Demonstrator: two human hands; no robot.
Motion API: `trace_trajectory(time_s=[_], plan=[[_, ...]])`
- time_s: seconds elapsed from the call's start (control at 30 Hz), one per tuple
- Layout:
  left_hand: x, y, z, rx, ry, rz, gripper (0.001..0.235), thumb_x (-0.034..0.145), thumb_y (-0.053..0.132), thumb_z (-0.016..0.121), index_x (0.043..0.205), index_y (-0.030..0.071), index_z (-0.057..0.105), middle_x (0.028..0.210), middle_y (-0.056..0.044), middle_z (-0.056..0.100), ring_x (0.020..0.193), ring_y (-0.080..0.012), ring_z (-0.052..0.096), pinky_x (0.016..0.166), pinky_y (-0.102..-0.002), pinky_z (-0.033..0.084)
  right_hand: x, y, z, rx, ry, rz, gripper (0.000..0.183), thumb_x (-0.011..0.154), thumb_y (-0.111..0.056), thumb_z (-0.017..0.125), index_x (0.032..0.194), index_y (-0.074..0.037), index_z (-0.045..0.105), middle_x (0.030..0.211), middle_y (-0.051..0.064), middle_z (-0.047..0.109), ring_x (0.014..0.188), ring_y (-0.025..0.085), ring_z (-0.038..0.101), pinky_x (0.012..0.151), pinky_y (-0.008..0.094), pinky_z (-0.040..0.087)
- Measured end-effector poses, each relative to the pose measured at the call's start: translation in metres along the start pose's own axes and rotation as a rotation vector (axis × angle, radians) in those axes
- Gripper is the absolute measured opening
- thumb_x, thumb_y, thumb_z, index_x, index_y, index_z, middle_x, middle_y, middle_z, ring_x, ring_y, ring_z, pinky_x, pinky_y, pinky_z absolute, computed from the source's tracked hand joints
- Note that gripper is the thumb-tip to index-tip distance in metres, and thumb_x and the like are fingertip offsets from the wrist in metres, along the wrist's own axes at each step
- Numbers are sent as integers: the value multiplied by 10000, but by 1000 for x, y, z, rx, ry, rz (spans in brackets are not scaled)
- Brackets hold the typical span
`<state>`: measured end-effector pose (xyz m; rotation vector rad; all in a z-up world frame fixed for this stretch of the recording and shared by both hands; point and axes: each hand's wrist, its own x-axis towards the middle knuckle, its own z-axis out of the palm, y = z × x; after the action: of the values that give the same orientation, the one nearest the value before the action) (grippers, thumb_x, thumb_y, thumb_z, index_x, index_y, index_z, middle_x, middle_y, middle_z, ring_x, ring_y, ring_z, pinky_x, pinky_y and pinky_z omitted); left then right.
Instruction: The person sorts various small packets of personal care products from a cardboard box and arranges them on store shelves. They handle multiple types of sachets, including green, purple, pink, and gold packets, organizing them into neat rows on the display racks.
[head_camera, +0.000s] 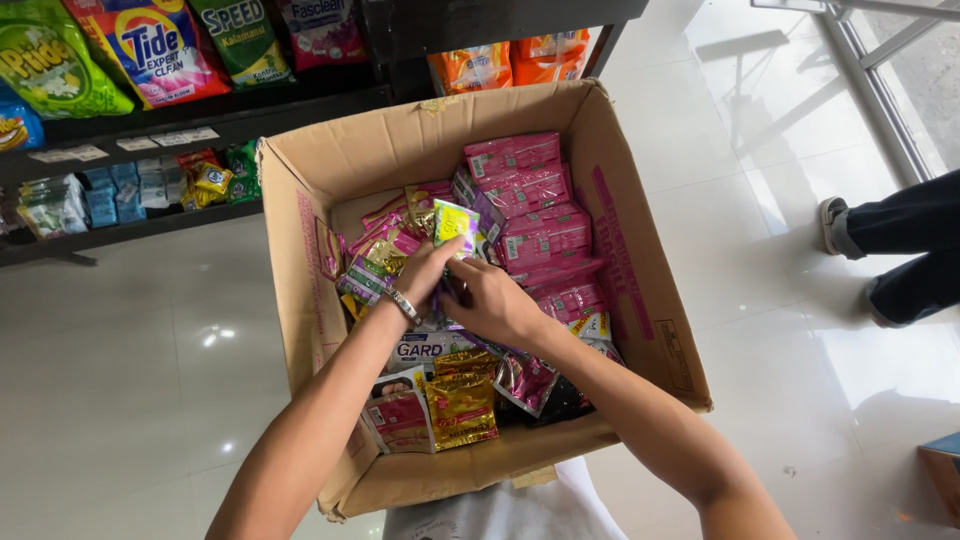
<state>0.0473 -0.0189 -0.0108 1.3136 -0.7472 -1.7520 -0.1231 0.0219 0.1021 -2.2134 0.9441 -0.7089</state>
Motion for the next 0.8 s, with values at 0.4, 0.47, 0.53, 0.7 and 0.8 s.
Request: trace_trajectory(time_s=[0.4, 0.47, 0.53, 0.7, 0.8], plan=[[-15, 22, 2, 99, -258, -132, 227, 1030, 210, 529, 1197, 66, 582, 931, -114, 745, 709, -218, 751, 658, -388, 631, 4, 59, -33, -111, 29, 463, 496, 906, -285, 819, 1268, -31, 596, 1111, 153, 758, 954, 225, 741, 862, 375, 614], [-8, 8, -2, 142, -325, -157, 221, 1028, 183, 547, 1205, 55, 578, 925, -123, 743, 705, -220, 751, 654, -391, 631, -1, 73, -23, 39, -38, 333, 644, 899, -246, 802, 1395, 8, 478, 1219, 210, 667, 1016, 272, 695, 865, 401, 582], [-2, -9, -10, 186, -391, -184, 218, 1026, 157, 566, 1213, 45, 575, 920, -132, 740, 702, -222, 752, 650, -394, 631, -7, 90, -11, 190, -108, 204, 799, 893, -209, 783, 1521, 41, 359, 1328, 263, 575, 1078, 317, 648, 868, 425, 550], [-1, 2, -16, 837, -313, -101, 245, 999, 180, 600, 1195, 33, 621, 952, -111, 798, 785, -196, 764, 748, -364, 598, 23, 139, -12, -3, -179, 187, 420, 918, -201, 673, 1295, -18, 701, 1102, 216, 769, 996, 312, 775, 884, 416, 600], [18, -20, -24, 873, -194, -101, 259, 992, 224, 608, 1170, 40, 646, 980, -113, 780, 846, -225, 745, 806, -402, 587, 48, 123, -9, -180, 189, 303, 428, 945, -262, 731, 1204, 63, 631, 1055, 282, 708, 955, 409, 708, 821, 477, 572]])
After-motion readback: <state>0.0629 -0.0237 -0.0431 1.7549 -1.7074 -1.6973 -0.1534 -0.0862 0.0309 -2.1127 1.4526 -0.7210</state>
